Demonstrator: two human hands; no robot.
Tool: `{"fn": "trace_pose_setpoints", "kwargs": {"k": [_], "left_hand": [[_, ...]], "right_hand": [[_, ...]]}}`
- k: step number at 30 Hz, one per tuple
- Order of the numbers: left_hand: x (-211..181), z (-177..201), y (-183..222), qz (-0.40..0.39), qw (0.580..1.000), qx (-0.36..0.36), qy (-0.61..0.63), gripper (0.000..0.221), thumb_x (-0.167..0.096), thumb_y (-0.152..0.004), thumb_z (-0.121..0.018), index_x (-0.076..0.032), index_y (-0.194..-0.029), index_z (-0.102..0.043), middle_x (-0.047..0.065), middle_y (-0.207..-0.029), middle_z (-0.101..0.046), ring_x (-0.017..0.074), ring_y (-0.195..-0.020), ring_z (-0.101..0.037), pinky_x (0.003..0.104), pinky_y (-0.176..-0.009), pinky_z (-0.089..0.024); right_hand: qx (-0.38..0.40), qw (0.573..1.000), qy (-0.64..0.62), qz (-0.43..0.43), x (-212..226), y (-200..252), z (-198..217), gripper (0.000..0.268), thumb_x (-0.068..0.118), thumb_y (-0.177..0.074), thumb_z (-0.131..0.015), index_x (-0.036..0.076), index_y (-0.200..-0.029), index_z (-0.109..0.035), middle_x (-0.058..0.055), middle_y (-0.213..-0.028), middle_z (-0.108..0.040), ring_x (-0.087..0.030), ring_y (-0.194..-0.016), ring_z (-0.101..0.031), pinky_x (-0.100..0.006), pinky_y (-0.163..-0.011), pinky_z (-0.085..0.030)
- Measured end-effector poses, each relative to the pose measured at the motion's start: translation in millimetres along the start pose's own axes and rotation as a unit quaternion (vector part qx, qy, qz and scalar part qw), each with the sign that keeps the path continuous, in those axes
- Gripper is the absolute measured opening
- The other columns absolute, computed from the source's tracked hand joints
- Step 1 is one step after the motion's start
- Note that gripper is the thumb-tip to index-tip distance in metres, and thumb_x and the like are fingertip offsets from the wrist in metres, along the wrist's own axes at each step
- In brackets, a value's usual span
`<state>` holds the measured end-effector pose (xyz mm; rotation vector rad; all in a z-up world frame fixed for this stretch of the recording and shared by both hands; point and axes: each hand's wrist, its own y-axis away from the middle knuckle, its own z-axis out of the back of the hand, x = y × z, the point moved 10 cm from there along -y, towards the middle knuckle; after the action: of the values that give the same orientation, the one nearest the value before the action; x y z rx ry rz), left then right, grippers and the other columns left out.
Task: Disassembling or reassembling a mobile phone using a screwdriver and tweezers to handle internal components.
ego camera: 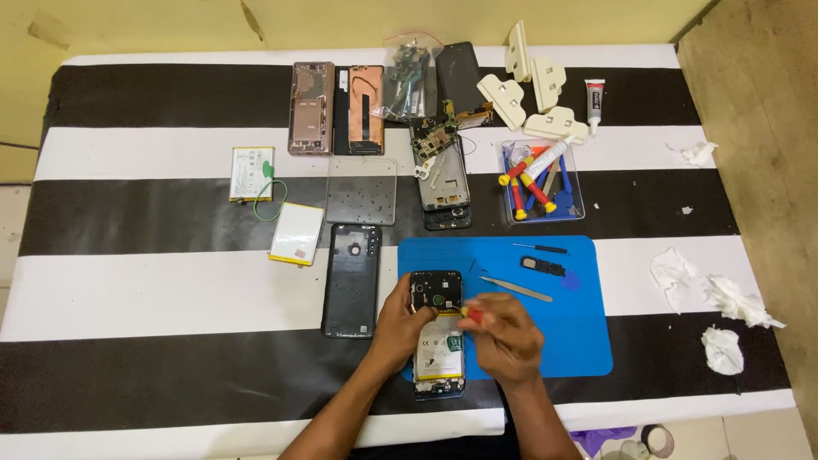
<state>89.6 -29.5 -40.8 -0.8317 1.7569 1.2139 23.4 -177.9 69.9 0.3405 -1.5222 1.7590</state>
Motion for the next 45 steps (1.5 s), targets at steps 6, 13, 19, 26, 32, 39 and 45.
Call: {"fn": "trace_pose_setpoints", "kwargs": {"k": [6, 13, 19, 26, 32, 39, 45], "left_hand": [[-5, -2, 5, 0.005, 1.000, 0.017, 0.001, 0.034, -0.008, -0.086, -0.059, -0.012, -0.119, -0.053, 0.010, -0.107, -0.068, 0.0234, -0.091, -0.074, 0.034, -0.071, -0.062], [-4, 2, 2, -0.002, 1.000, -0.002, -0.010, 0.031, -0.006, -0.084, -0.060, -0.012, -0.114, -0.055, 0.007, -0.099, -0.069, 0.0193, -0.083, -0.071, 0.033, -0.067, -0.057], [-2, 0, 2, 0.020, 1.000, 0.003, 0.019, 0.033, -0.002, -0.084, -0.059, -0.012, -0.114, -0.053, 0.010, -0.103, -0.071, 0.0229, -0.085, -0.074, 0.034, -0.066, -0.061], [-10, -4, 7, -0.048, 0.998, 0.013, 0.025, 0.034, 0.003, -0.080, -0.058, -0.007, -0.113, -0.059, 0.009, -0.095, -0.068, 0.0189, -0.087, -0.064, 0.034, -0.069, -0.054], [-10, 3, 10, -0.076, 0.996, 0.009, 0.053, 0.038, 0.007, -0.077, -0.058, -0.002, -0.113, -0.063, 0.009, -0.095, -0.069, 0.0184, -0.095, -0.058, 0.036, -0.077, -0.052], [-17, 0, 12, -0.081, 0.995, 0.004, 0.059, 0.037, 0.006, -0.077, -0.058, -0.001, -0.113, -0.063, 0.009, -0.094, -0.068, 0.0177, -0.096, -0.057, 0.037, -0.079, -0.052], [-15, 3, 10, -0.099, 0.994, 0.007, 0.052, 0.037, 0.007, -0.077, -0.058, -0.001, -0.114, -0.062, 0.009, -0.094, -0.067, 0.0172, -0.096, -0.056, 0.037, -0.078, -0.051]], "right_hand": [[0.075, 0.996, -0.011, -0.037, -1, -16, 8, 0.073, -0.007, -0.099, -0.063, 0.031, -0.157, -0.041, -0.016, -0.139, -0.064, -0.035, -0.130, -0.066, -0.045, -0.109, -0.060], [0.022, 0.999, 0.032, -0.014, -10, -2, 23, 0.079, 0.001, -0.088, -0.081, 0.031, -0.152, -0.045, -0.010, -0.110, -0.072, -0.023, -0.096, -0.076, -0.036, -0.088, -0.064], [0.080, 0.994, -0.028, -0.064, -7, -5, 19, 0.080, -0.009, -0.098, -0.063, 0.029, -0.161, -0.033, -0.025, -0.134, -0.065, -0.039, -0.126, -0.068, -0.033, -0.093, -0.068], [0.022, 0.998, -0.020, -0.056, -13, -1, 9, 0.073, -0.009, -0.078, -0.082, 0.026, -0.138, -0.058, -0.015, -0.093, -0.070, -0.029, -0.083, -0.072, -0.038, -0.074, -0.066], [-0.010, 0.998, -0.038, -0.052, 18, -36, 4, 0.056, -0.012, -0.073, -0.079, 0.009, -0.124, -0.068, -0.025, -0.100, -0.077, -0.040, -0.084, -0.077, -0.050, -0.064, -0.068], [-0.035, 0.999, -0.018, -0.020, 2, -20, 14, 0.058, -0.011, -0.065, -0.088, 0.013, -0.115, -0.071, -0.018, -0.078, -0.069, -0.033, -0.067, -0.072, -0.046, -0.062, -0.065], [-0.002, 0.999, -0.032, -0.023, 33, -54, 5, 0.042, -0.012, -0.076, -0.077, 0.006, -0.113, -0.066, -0.022, -0.094, -0.075, -0.039, -0.082, -0.077, -0.050, -0.070, -0.067]]}}
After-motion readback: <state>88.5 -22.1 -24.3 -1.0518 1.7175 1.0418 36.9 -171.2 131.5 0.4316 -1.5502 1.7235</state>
